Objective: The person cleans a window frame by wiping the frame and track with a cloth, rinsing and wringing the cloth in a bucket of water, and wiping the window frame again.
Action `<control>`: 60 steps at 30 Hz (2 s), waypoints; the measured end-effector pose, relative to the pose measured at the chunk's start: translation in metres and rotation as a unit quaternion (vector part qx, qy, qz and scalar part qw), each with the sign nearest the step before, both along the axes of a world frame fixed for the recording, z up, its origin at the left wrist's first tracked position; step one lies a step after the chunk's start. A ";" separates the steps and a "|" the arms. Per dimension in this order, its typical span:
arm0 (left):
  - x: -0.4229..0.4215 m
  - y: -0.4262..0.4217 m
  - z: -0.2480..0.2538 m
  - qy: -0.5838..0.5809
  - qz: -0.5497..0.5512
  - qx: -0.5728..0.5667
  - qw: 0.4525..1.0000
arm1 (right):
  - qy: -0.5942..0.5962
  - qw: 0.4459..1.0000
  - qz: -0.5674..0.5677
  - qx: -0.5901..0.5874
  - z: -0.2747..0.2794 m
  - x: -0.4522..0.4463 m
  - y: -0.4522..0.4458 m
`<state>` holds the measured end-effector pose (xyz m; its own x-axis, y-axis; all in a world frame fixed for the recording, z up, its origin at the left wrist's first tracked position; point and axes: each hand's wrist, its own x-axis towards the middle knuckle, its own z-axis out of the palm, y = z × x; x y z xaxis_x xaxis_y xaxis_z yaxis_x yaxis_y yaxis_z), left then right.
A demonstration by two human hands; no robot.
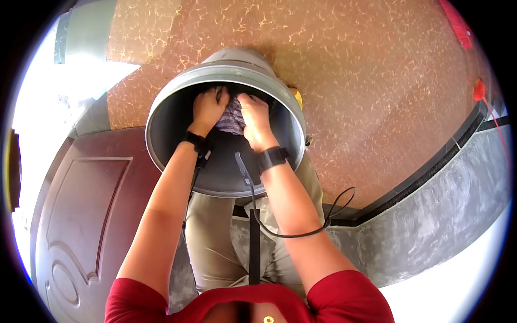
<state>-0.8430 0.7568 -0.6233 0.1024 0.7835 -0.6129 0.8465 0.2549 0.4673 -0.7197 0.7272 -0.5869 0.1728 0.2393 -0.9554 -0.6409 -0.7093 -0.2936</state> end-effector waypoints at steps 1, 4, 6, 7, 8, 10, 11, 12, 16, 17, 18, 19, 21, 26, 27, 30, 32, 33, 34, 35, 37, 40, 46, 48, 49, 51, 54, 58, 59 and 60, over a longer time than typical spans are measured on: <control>0.000 0.006 0.008 0.035 -0.024 -0.054 0.998 | -0.031 0.999 0.038 -0.020 0.007 0.005 0.006; 0.000 -0.005 0.006 -0.022 0.097 0.026 0.995 | -0.166 0.970 0.049 0.168 -0.005 0.011 0.018; 0.003 -0.013 0.003 0.066 0.021 -0.008 0.998 | -0.281 0.918 0.226 0.163 -0.007 0.008 0.020; 0.005 -0.015 0.002 0.154 -0.058 -0.041 0.986 | -0.345 0.859 0.354 0.132 -0.011 0.005 0.024; 0.007 -0.014 -0.001 0.093 -0.046 -0.153 0.983 | -0.408 0.775 0.471 0.110 -0.023 0.002 0.024; 0.006 -0.026 -0.032 0.056 -0.084 -0.190 0.977 | -0.434 0.749 0.477 0.153 -0.076 -0.006 0.007; 0.003 -0.040 -0.058 0.045 -0.108 -0.168 0.979 | -0.429 0.746 0.494 0.123 -0.089 -0.011 0.004; 0.002 -0.048 -0.069 0.064 -0.131 -0.099 0.984 | -0.444 0.735 0.499 0.114 -0.093 -0.015 0.006; -0.003 -0.045 -0.090 -0.042 -0.047 -0.080 0.995 | -0.433 0.690 0.546 0.196 -0.132 0.005 -0.011; -0.004 -0.046 -0.090 -0.041 -0.041 -0.083 0.995 | -0.418 0.683 0.563 0.205 -0.133 0.013 -0.011; -0.004 -0.042 -0.088 -0.057 -0.039 -0.036 0.997 | -0.384 0.712 0.555 0.196 -0.123 0.017 -0.004; -0.004 -0.040 -0.088 -0.074 -0.036 0.010 0.997 | -0.349 0.738 0.546 0.185 -0.112 0.020 0.004; -0.002 -0.039 -0.077 -0.036 -0.069 -0.043 0.996 | -0.375 0.735 0.556 0.099 -0.080 0.018 0.019; 0.000 -0.047 -0.040 -0.034 0.025 -0.066 0.997 | -0.176 0.867 0.435 0.165 0.083 0.023 0.028; -0.002 -0.052 -0.034 -0.097 0.077 -0.024 0.992 | -0.139 0.859 0.454 0.191 0.114 0.026 0.030; -0.004 -0.063 -0.032 -0.252 0.183 -0.021 0.950 | -0.080 0.835 0.469 0.276 0.187 0.038 0.029; -0.001 -0.066 -0.026 -0.343 0.251 -0.041 0.904 | -0.029 0.818 0.489 0.302 0.235 0.045 0.035; 0.001 -0.056 0.003 -0.292 0.176 0.026 0.940 | -0.009 0.803 0.505 0.318 0.257 0.048 0.038; 0.001 -0.047 0.025 -0.237 0.099 0.094 0.962 | 0.004 0.784 0.519 0.341 0.274 0.049 0.041; 0.004 -0.039 0.041 -0.238 0.101 0.100 0.961 | 0.038 0.786 0.524 0.325 0.290 0.052 0.040; 0.008 -0.033 0.059 -0.282 0.017 0.130 0.950 | 0.051 0.766 0.530 0.360 0.316 0.059 0.041; 0.019 -0.027 0.071 -0.360 -0.022 0.084 0.929 | 0.069 0.756 0.544 0.359 0.343 0.069 0.042; 0.028 -0.042 0.063 -0.277 -0.027 0.078 0.957 | 0.077 0.896 0.376 0.223 0.339 0.058 0.031; 0.023 -0.048 0.040 -0.198 -0.015 0.045 0.979 | -0.040 0.882 0.417 0.215 0.302 0.053 0.026; 0.020 -0.048 0.030 -0.121 -0.002 0.011 0.993 | -0.021 0.906 0.378 0.188 0.271 0.049 0.025; 0.014 -0.041 0.019 -0.001 -0.022 -0.007 1.000 | -0.087 0.896 0.388 0.198 0.196 0.046 0.015; 0.010 -0.030 0.001 0.112 -0.082 -0.015 0.990 | -0.154 0.889 0.398 0.165 0.081 0.051 -0.011; 0.007 -0.029 -0.046 0.168 -0.108 0.029 0.979 | -0.069 0.934 0.345 0.055 0.049 0.055 0.003; 0.006 -0.027 -0.055 0.169 -0.108 0.030 0.979 | -0.069 0.934 0.346 0.056 0.047 0.056 0.004; 0.005 -0.026 -0.062 0.163 -0.132 0.013 0.978 | -0.026 0.940 0.338 0.045 0.052 0.058 0.004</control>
